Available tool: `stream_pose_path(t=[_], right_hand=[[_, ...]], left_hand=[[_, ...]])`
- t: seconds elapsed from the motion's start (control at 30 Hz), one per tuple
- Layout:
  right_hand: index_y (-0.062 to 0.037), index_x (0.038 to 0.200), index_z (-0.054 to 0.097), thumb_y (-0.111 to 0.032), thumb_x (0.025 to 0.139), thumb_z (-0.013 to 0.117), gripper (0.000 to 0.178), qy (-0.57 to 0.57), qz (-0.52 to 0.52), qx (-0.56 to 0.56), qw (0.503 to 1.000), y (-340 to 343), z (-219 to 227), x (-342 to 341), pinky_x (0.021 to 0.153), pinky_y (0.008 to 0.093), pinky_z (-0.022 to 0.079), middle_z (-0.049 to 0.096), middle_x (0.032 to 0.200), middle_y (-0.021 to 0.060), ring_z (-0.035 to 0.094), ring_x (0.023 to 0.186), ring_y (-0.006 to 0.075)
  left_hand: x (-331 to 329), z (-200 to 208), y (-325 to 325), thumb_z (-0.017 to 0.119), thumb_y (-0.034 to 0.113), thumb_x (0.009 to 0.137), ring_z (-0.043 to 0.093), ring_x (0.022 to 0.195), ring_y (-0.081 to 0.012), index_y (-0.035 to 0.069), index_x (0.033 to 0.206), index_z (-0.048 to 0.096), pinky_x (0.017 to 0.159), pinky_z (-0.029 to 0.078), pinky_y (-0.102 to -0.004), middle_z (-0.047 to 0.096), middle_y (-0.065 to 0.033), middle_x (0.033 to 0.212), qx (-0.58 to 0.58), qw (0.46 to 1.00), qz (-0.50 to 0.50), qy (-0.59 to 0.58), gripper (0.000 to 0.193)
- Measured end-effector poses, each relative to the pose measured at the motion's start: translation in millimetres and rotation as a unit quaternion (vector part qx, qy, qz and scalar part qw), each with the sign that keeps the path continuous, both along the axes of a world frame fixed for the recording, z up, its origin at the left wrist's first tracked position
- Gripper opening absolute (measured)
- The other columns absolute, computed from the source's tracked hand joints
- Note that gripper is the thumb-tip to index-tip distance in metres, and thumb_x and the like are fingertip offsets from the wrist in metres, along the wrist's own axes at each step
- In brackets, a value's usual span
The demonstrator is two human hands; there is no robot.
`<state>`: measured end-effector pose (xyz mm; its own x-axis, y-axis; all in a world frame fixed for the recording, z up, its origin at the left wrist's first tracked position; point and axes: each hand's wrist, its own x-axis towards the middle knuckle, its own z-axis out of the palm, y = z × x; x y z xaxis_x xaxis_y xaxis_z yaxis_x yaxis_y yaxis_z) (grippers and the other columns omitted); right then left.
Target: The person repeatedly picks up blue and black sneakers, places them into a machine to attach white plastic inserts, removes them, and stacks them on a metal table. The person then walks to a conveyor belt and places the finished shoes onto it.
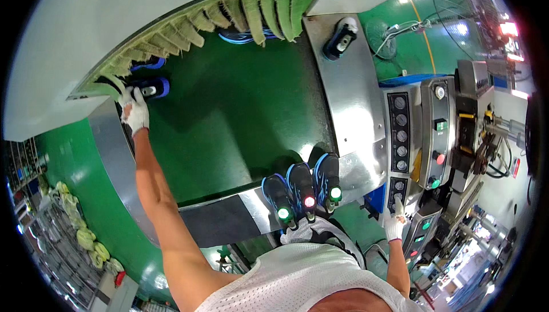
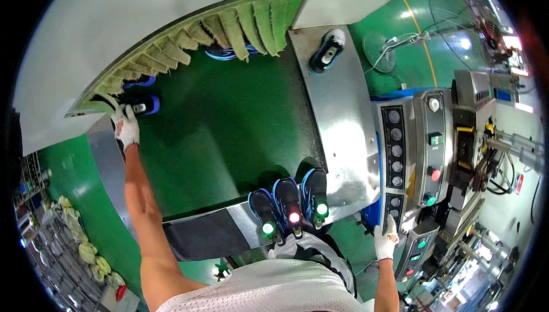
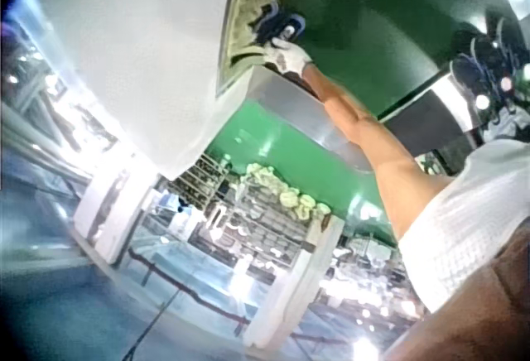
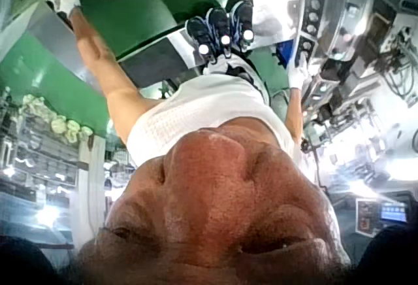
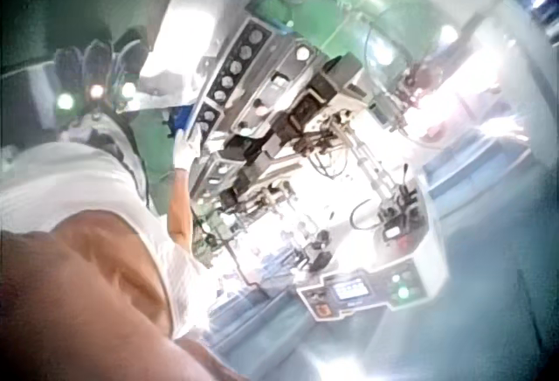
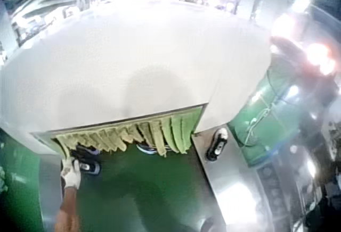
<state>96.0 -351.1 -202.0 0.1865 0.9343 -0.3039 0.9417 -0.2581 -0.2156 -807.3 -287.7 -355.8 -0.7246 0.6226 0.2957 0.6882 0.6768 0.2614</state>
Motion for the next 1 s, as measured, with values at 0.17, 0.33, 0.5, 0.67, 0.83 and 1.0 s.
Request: stream_pose_path(t=[0.17,0.33,0.5,0.67,0.83,1.0], right_hand=[[0.0011,0.141,0.051,-0.019,0.085,0.074,0.065,0.154,0.004,-0.088,0.984,26.7,19.3,-99.1,0.105,0.0382,0.047,0.06,0.137,0.021,0.06,0.125,0.0295],[0.0032,0.143,0.047,-0.033,0.081,0.077,0.078,0.188,0.098,-0.156,0.965,39.5,45.3,-186.0,0.109,0.0432,0.043,0.058,0.135,0.0277,0.056,0.128,0.0388],[0.0046,0.146,0.038,-0.03,0.078,0.073,0.085,0.16,0.251,0.086,0.951,38.9,61.3,-205.2,0.11,0.0446,0.041,0.048,0.143,0.0274,0.05,0.131,0.0419],[-0.0036,0.128,0.052,-0.009,0.073,0.067,0.057,0.218,0.063,0.27,0.936,15.6,104.5,-76.0,0.089,0.042,0.051,0.06,0.111,0.0215,0.061,0.106,0.0407],[-0.0039,0.133,0.056,-0.023,0.079,0.079,0.062,0.474,-0.28,0.135,0.824,-59.1,175.3,46.0,0.082,0.0315,0.053,0.07,0.107,0.0065,0.065,0.091,0.0165],[-0.0022,0.122,0.063,-0.015,0.081,0.079,0.045,0.698,-0.411,0.329,0.486,-158.3,172.1,119.3,0.073,0.0282,0.056,0.069,0.097,0.0049,0.067,0.081,0.012]], left_hand=[[114.0,32.7,-31.5,0.059,0.033,0.098,0.062,0.104,-0.0378,0.01,0.116,0.062,0.085,0.051,-0.0499,0.059,-0.0168,0.111,-0.019,0.995,0.003,-0.095,0.03],[288.5,106.2,-18.4,0.066,0.017,0.089,0.062,0.096,-0.0334,0.007,0.102,0.068,0.083,0.051,-0.0437,0.061,-0.0165,0.108,0.018,0.943,-0.287,-0.165,0.017],[507.5,199.4,5.6,0.073,0.009,0.083,0.065,0.088,-0.0329,0.006,0.103,0.067,0.077,0.054,-0.0391,0.063,-0.0152,0.1,0.018,0.784,-0.545,-0.298,0.021],[669.7,288.4,25.8,0.074,0.012,0.082,0.066,0.088,-0.0334,0.006,0.103,0.066,0.076,0.054,-0.0406,0.065,-0.0147,0.098,0.063,0.591,-0.766,-0.246,0.023],[826.3,373.1,24.6,0.076,0.016,0.083,0.059,0.119,-0.038,-0.002,0.126,0.06,0.101,0.049,-0.042,0.061,-0.0228,0.126,0.08,0.404,-0.886,-0.214,0.049],[963.4,391.8,14.6,0.072,0.01,0.088,0.058,0.122,-0.0294,-0.002,0.137,0.049,0.098,0.052,-0.039,0.05,-0.0188,0.137,0.092,0.415,-0.858,-0.289,0.055]])
